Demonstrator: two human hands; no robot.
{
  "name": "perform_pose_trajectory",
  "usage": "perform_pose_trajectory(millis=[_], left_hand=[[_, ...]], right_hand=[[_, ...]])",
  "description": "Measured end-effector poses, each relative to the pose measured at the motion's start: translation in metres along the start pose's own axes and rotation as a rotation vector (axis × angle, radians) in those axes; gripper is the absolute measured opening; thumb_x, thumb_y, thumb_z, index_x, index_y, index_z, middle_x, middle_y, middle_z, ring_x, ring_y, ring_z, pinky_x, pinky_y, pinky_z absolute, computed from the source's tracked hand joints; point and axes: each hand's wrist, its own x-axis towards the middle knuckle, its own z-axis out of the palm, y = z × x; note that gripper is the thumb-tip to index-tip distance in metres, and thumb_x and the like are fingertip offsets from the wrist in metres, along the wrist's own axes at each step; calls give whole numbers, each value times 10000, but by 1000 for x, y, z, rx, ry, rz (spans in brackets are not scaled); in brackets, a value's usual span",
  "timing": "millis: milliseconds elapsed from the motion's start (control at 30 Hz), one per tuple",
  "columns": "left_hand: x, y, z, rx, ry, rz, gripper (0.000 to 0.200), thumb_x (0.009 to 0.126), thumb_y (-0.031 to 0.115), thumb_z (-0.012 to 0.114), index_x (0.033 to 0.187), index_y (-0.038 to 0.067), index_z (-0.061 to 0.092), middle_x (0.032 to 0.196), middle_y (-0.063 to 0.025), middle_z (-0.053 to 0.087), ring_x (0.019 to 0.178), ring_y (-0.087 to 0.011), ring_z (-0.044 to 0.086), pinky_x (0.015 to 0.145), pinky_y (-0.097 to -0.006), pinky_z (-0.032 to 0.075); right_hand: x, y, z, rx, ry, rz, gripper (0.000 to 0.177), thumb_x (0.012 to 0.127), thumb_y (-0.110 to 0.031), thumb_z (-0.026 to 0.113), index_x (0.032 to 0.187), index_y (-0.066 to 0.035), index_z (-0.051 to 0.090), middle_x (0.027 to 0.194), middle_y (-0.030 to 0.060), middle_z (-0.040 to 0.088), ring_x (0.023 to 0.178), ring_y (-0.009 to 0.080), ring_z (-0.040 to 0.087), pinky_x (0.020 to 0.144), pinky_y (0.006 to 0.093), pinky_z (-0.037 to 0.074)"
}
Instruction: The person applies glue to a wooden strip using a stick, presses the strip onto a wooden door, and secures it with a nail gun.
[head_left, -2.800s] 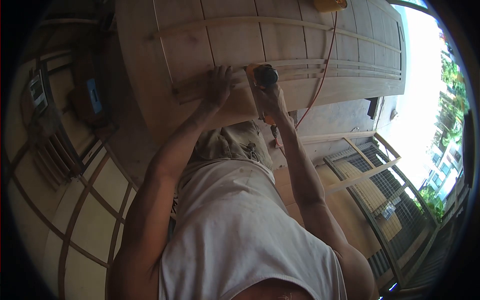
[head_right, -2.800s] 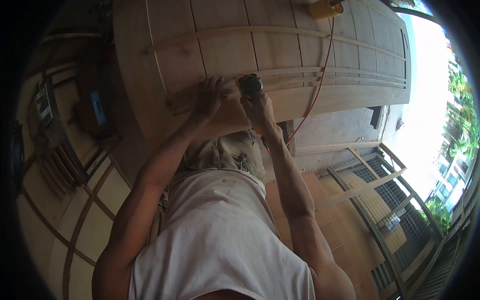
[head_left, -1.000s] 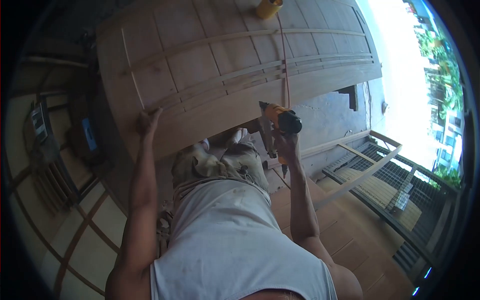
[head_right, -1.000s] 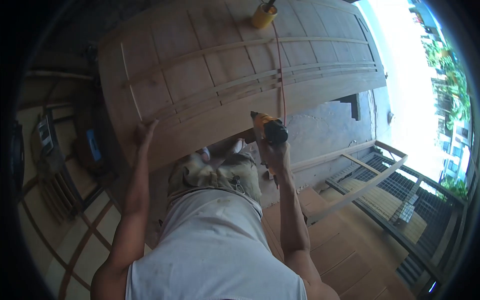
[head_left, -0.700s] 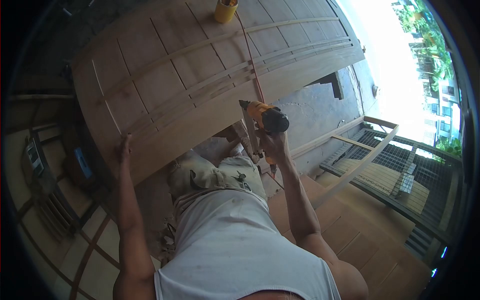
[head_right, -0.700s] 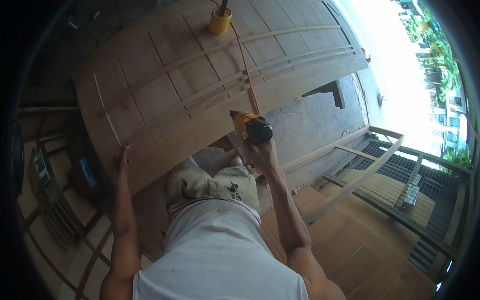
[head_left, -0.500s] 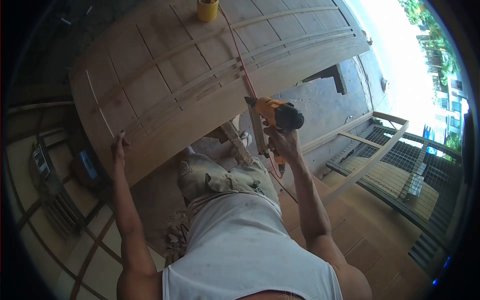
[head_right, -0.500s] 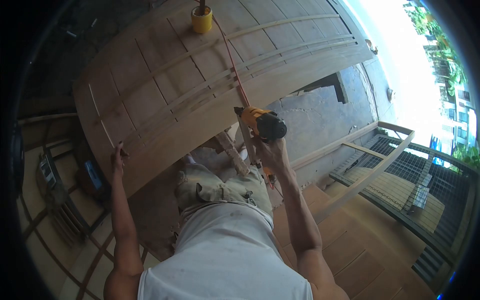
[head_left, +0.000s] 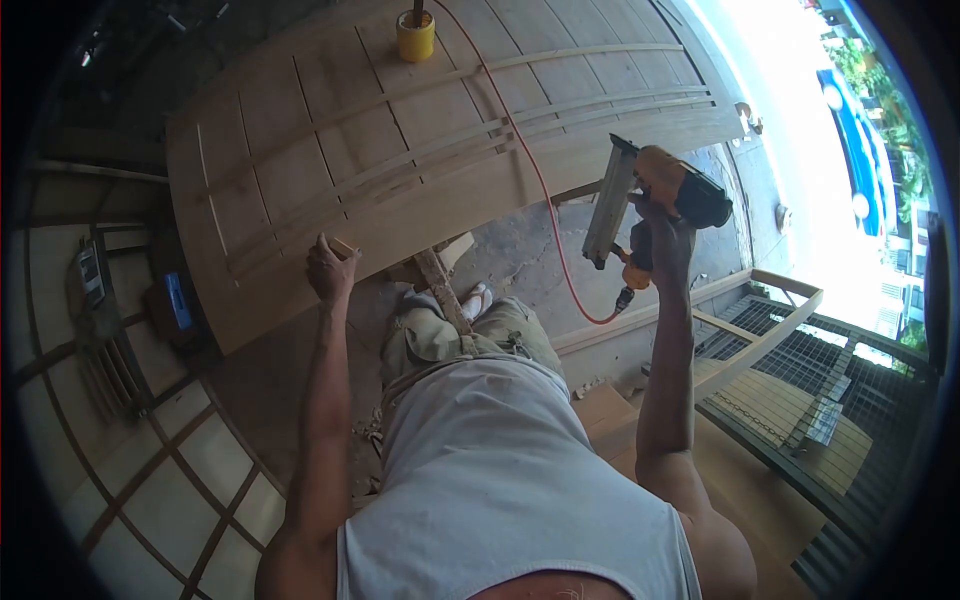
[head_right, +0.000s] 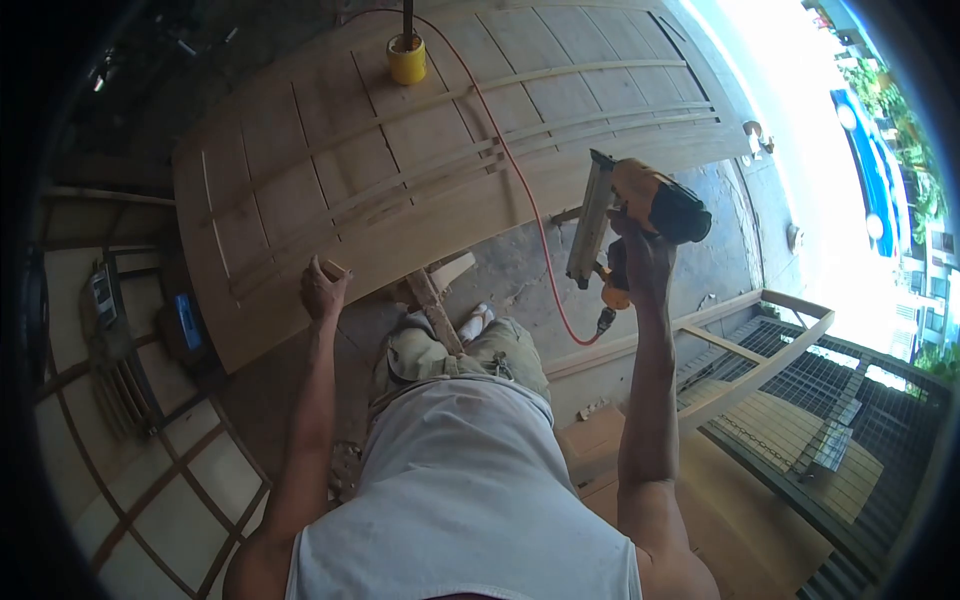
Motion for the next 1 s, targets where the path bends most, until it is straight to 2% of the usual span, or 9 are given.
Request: perform_pose_trajectory(millis=[33, 167, 267, 367, 467, 600, 700, 800, 1000], left_hand=[[0, 8, -2, 27, -16, -15, 843, 821, 440, 945, 1474, 53, 579, 1456, -215, 633, 1317, -425, 646, 1024, -561, 570], [25, 61, 24, -104, 96, 244, 815, 887, 430, 894, 1528, 47, 567, 1522, -223, 595, 1427, -408, 566, 1160, -579, 476], [52, 111, 33, -102, 92, 264, 859, 944, 507, 823, 1604, 49, 519, 1664, -245, 474, 1567, -414, 429, 1268, -597, 381], [80, 139, 53, -18, 157, 312, 871, 987, 555, 758, 1645, 55, 482, 1725, -249, 394, 1616, -431, 356, 1310, -617, 319], [90, 138, 101, -228, 173, 218, 894, 985, 557, 756, 1668, 67, 453, 1744, -250, 365, 1633, -441, 329, 1312, -637, 289], [85, 143, 94, -114, 224, 203, 890, 993, 606, 724, 1657, 69, 469, 1737, -243, 370, 1626, -466, 318, 1321, -634, 268], [94, 153, 82, -166, 176, 172, 876, 998, 629, 707, 1633, 64, 495, 1713, -237, 399, 1614, -468, 333, 1327, -641, 259], [90, 154, 76, -157, 126, 138, 872, 994, 637, 709, 1622, 66, 507, 1704, -223, 415, 1613, -451, 345, 1335, -658, 244], [97, 152, 75, -148, 88, 122, 846, 1007, 605, 704, 1637, 84, 483, 1708, -221, 414, 1620, -445, 337, 1330, -673, 222]], right_hand=[[1, -3, 5, 28, -29, -23, 284, 953, -245, 779, 1100, -2, 784, 672, 21, 638, 499, 99, 582, 453, 283, 425], [1, -5, 53, 25, -141, -63, 279, 953, -249, 769, 1065, 6, 772, 660, 2, 613, 509, 94, 581, 455, 286, 429], [28, 23, 89, -145, -277, -26, 294, 956, -280, 758, 1020, 7, 759, 669, 31, 652, 526, 125, 617, 480, 331, 472], [60, 52, 132, -356, -370, -55, 324, 959, -306, 733, 981, 18, 727, 683, 107, 690, 544, 185, 657, 526, 401, 508], [98, 83, 173, -387, -470, -184, 258, 970, -280, 740, 993, -25, 763, 689, 6, 674, 583, 90, 631, 517, 314, 484], [141, 86, 218, -495, -634, -68, 303, 972, -309, 721, 986, -8, 759, 675, 45, 670, 621, 124, 661, 563, 345, 513], [160, 92, 240, -409, -630, -40, 310, 972, -317, 722, 982, -11, 767, 669, 54, 664, 615, 125, 657, 556, 347, 513], [173, 84, 249, -461, -655, 100, 301, 962, -314, 731, 985, -17, 772, 662, 38, 651, 606, 127, 652, 547, 348, 509], [198, 105, 252, -458, -679, 152, 311, 920, -335, 762, 973, -30, 777, 654, 11, 627, 575, 122, 631, 520, 334, 493]])
